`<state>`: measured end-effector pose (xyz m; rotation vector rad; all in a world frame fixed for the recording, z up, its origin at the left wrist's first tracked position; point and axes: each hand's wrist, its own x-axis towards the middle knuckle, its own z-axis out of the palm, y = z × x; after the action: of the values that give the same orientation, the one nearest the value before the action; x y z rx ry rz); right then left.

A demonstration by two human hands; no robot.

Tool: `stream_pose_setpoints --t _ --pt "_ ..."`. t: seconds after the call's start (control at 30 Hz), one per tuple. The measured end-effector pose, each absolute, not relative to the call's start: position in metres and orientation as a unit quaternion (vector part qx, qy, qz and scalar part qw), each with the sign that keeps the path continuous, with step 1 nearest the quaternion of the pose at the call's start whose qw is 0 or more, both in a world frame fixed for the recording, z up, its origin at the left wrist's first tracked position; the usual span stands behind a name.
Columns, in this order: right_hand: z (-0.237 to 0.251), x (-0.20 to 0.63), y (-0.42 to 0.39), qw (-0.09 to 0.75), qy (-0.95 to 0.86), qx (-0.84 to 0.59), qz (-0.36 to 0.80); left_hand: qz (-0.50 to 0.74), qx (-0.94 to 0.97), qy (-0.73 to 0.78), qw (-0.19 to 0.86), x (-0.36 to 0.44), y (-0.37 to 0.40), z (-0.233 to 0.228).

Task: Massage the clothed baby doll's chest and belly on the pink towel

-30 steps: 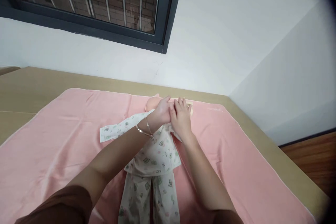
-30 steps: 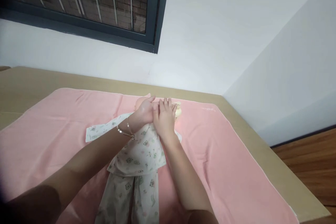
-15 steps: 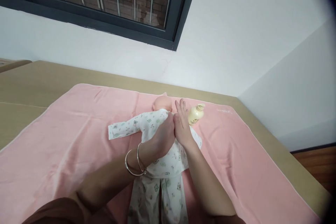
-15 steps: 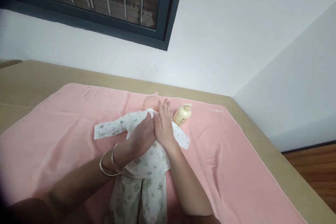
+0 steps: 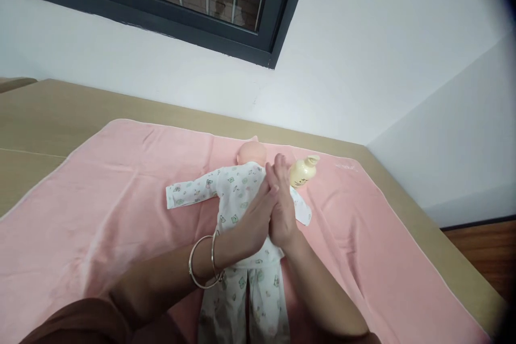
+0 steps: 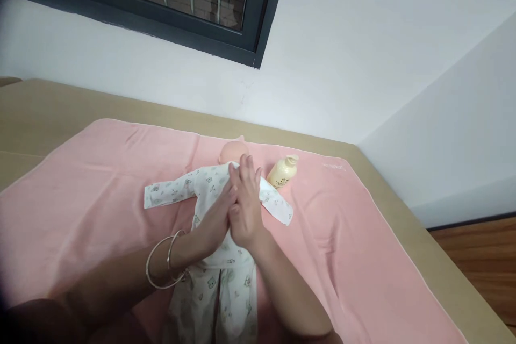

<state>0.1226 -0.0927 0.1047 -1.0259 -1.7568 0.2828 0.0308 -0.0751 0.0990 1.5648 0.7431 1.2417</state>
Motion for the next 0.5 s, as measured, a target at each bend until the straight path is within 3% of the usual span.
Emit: stream_pose_setpoints --t 0.1,0.17,0.23,0.37,0.5 --pt "0.092 0.129 -0.082 0.614 -0.631 -0.416 0.227 0.507 0.649 0.330 0.461 0.025 -0.060 0.091" --pt "0.082 0.128 -0.078 0.617 -0.607 -0.420 0.273 0.546 0.631 0.364 0.413 0.017 -0.042 0.082" --pt "0.071 0.126 -0.074 0.544 -0.670 -0.443 0.243 0.563 0.635 0.375 0.372 0.010 -0.025 0.068" --pt "0.053 0.135 -0.058 0.315 -0.834 -0.440 0.104 0.531 0.693 0.384 0.301 0.002 -0.005 0.033" --pt "0.038 0.152 -0.049 0.256 -0.820 -0.509 0.061 0.529 0.715 0.371 0.266 0.001 -0.003 0.014"
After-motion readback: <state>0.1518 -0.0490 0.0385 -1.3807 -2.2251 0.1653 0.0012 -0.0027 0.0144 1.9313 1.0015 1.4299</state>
